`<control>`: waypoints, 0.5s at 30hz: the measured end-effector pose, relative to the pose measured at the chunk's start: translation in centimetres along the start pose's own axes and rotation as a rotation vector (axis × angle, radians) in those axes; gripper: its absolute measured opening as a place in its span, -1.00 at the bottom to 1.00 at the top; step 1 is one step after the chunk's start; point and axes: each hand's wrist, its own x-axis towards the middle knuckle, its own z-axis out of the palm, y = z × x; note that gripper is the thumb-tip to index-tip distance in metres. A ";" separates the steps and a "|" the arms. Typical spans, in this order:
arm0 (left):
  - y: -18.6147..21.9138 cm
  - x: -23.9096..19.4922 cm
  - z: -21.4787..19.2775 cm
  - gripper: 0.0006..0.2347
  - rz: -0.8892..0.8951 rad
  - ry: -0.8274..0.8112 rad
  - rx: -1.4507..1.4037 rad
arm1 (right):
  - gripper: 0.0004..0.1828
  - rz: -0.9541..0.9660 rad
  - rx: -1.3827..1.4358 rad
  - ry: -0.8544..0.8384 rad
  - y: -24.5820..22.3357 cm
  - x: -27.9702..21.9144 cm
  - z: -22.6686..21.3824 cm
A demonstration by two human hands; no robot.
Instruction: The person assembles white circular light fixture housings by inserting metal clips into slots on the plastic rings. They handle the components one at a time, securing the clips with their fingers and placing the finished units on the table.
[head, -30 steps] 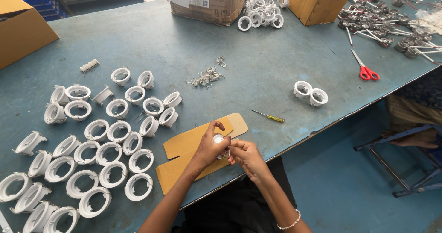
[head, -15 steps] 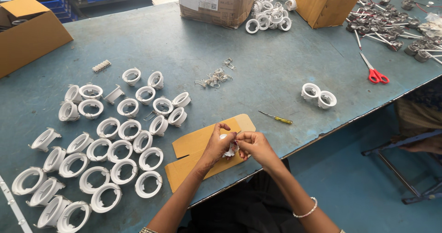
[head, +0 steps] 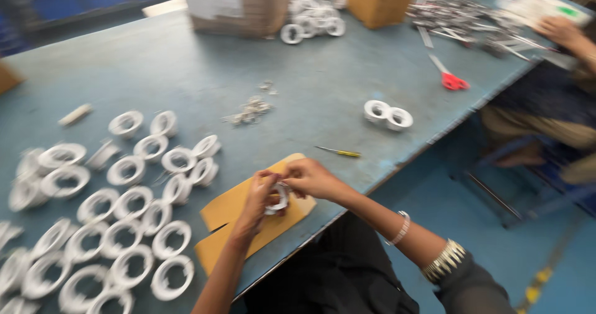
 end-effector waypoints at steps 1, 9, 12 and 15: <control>0.2 0.1 0.2 -0.64 -0.013 -0.013 -0.017 | -0.82 -0.002 0.005 0.004 -0.1 0.1 -0.2; 2.4 -1.1 1.7 -0.61 -0.098 -0.087 -0.103 | -0.81 -0.015 -0.124 -0.123 -2.7 0.2 -1.9; 2.8 -1.5 1.9 -0.60 -0.108 -0.158 -0.136 | -0.81 -0.051 -0.202 -0.179 -3.8 0.1 -2.4; 2.9 -1.8 1.6 -0.64 -0.124 -0.234 -0.163 | -0.81 -0.138 -0.298 -0.232 -4.9 0.1 -2.7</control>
